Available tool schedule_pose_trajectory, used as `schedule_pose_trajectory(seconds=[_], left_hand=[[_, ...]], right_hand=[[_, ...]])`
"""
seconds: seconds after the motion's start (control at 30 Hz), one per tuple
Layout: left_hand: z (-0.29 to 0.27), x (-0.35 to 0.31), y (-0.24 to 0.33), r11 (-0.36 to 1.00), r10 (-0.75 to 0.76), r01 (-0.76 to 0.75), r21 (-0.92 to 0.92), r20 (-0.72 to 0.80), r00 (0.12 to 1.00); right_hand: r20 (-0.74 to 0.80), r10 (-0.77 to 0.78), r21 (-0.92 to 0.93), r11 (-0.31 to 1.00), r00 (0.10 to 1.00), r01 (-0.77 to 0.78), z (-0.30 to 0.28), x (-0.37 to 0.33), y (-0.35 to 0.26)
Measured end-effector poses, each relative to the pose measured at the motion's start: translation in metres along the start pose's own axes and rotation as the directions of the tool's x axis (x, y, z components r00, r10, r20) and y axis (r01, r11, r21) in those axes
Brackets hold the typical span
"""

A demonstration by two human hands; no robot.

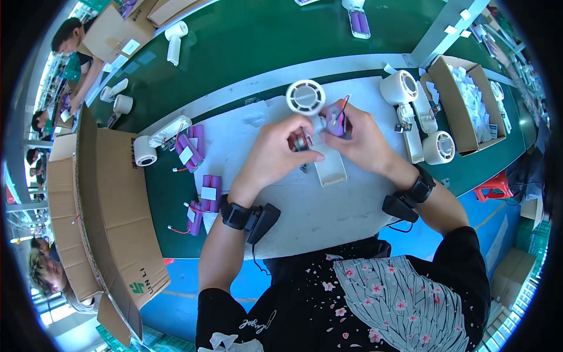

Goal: The person assembles a handheld fan by connecting a circuit board to a battery pack and fitting them into the plastic housing. After testing the connection, the person sets the unit aside and repeats the process with new components.

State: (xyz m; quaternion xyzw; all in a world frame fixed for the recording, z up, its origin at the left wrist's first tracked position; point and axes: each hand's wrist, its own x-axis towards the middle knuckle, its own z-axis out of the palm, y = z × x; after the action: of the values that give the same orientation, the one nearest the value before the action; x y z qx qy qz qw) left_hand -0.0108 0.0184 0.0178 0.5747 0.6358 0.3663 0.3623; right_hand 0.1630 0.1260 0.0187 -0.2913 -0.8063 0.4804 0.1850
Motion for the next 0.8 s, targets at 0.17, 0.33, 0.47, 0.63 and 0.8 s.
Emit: schedule_pose_trajectory(seconds=[0.17,0.33,0.47,0.63,0.8], left_hand=[[-0.005,-0.004,-0.013,0.958,-0.008,-0.008,-0.288,-0.056,0.998],[-0.006,-0.009,-0.018,0.926,0.070,-0.100,-0.363,-0.096,0.993],[-0.006,-0.008,-0.015,0.910,0.013,-0.024,-0.415,-0.030,0.999],[-0.010,-0.008,-0.013,0.947,0.080,-0.092,-0.307,-0.049,0.996],[-0.007,-0.008,-0.018,0.952,0.306,-0.300,0.058,-0.169,0.937]], right_hand=[[-0.163,-0.258,0.046,0.962,0.952,0.269,0.014,0.007,0.009],[-0.133,-0.376,-0.007,0.926,0.917,0.378,0.013,0.003,0.007],[-0.026,-0.480,-0.140,0.871,0.877,0.472,0.019,0.005,0.007],[0.001,-0.502,-0.242,0.839,0.865,0.487,0.019,0.004,0.010],[0.030,-0.522,-0.287,0.812,0.852,0.508,0.020,0.004,0.007]])
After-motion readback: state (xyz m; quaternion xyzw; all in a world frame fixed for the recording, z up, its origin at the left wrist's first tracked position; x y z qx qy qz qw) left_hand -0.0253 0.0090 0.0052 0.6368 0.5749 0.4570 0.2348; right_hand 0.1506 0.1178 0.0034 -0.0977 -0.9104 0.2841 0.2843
